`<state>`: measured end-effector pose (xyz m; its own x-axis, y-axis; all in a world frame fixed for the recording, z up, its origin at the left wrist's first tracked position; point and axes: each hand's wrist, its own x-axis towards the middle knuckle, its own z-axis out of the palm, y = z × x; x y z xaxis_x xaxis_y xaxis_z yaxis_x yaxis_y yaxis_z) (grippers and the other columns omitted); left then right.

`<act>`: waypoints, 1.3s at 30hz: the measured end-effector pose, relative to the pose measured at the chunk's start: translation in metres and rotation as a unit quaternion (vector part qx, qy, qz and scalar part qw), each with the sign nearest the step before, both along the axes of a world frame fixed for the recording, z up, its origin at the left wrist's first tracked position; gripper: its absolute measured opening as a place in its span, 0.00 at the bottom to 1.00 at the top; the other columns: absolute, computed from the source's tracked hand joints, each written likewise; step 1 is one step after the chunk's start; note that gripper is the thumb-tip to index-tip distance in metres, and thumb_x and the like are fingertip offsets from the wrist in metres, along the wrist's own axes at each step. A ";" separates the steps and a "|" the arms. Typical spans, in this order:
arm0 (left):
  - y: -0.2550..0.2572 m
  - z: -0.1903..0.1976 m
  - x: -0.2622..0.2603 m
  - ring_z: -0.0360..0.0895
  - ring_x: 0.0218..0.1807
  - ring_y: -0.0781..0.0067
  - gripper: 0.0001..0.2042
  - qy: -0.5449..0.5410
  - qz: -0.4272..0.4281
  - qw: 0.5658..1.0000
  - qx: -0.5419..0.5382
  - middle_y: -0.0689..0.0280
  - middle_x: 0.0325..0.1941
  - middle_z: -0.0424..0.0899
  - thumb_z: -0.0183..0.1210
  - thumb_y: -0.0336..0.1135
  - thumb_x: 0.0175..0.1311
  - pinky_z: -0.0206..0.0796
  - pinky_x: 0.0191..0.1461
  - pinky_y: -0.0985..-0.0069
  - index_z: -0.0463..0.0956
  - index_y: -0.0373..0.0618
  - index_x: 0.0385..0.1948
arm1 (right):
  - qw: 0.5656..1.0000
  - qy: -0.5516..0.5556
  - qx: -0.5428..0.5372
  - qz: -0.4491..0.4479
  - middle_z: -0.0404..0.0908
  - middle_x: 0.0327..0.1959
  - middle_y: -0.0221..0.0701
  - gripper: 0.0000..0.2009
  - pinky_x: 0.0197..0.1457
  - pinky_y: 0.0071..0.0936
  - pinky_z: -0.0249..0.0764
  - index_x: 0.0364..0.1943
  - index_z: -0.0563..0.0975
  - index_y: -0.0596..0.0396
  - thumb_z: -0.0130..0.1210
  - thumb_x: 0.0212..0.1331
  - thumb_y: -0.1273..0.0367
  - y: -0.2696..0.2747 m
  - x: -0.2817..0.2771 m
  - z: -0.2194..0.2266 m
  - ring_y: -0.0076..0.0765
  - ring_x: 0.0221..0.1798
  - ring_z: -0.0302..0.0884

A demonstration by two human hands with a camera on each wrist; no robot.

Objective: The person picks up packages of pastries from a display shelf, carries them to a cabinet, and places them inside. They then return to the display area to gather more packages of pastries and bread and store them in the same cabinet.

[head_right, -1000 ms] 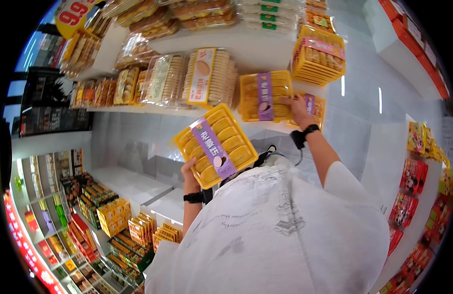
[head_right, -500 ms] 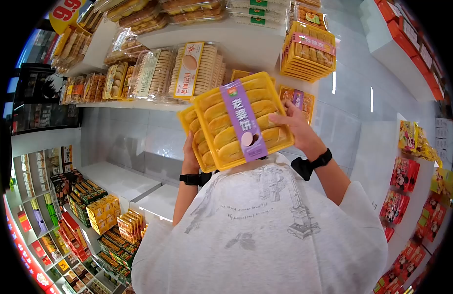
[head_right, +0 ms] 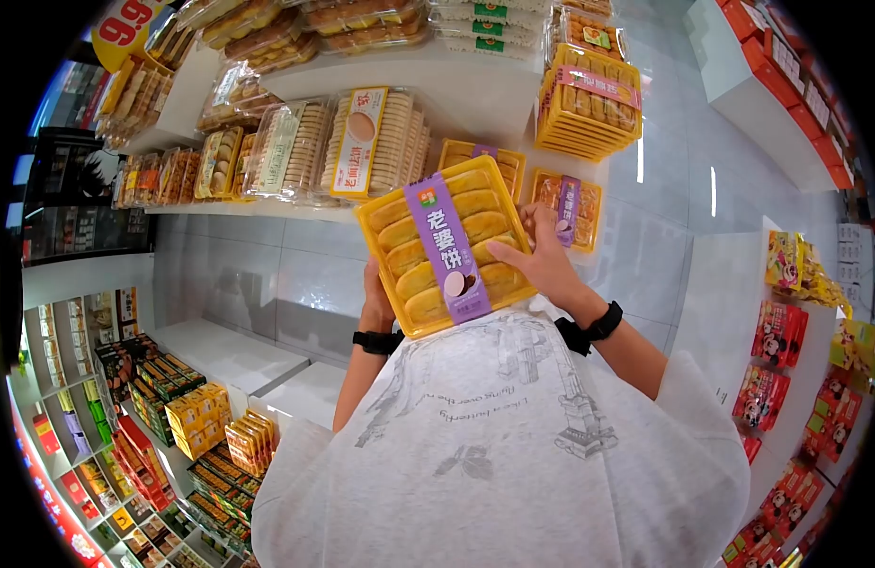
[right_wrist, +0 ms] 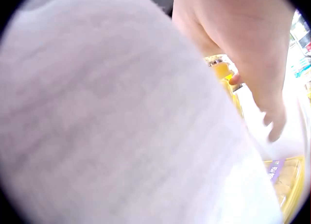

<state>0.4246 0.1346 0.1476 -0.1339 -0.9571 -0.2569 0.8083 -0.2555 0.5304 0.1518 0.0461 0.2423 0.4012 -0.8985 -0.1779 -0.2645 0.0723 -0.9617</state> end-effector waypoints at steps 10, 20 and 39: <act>0.004 0.012 0.010 0.73 0.63 0.55 0.33 -0.059 0.000 0.997 0.056 0.54 0.64 0.72 0.60 0.45 0.63 0.68 0.66 0.60 0.59 0.40 0.67 | 0.992 -0.069 0.096 0.048 0.68 0.58 0.39 0.32 0.63 0.30 0.69 0.59 0.57 0.56 0.67 0.58 0.64 0.001 0.015 -0.001 0.31 0.60 0.69; 0.042 0.035 0.038 0.76 0.57 0.54 0.36 -0.110 0.115 0.985 0.071 0.52 0.60 0.74 0.58 0.50 0.57 0.72 0.60 0.60 0.60 0.38 0.65 | 0.943 0.163 0.195 -0.213 0.72 0.58 0.49 0.39 0.56 0.33 0.72 0.59 0.66 0.67 0.67 0.52 0.51 -0.088 -0.002 -0.260 0.40 0.60 0.72; 0.080 0.039 0.057 0.76 0.58 0.54 0.34 -0.128 0.251 0.957 0.073 0.52 0.61 0.74 0.56 0.48 0.60 0.71 0.62 0.61 0.59 0.38 0.66 | 0.955 -0.154 0.177 -0.183 0.85 0.40 0.32 0.14 0.45 0.25 0.77 0.46 0.80 0.62 0.61 0.58 0.70 -0.101 0.017 -0.183 0.29 0.41 0.82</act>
<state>0.4817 0.2151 0.1862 0.4181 -0.8358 -0.3558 0.6971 0.0441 0.7157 0.1686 -0.0553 0.0591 0.1543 -0.8939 -0.4209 0.1321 0.4408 -0.8878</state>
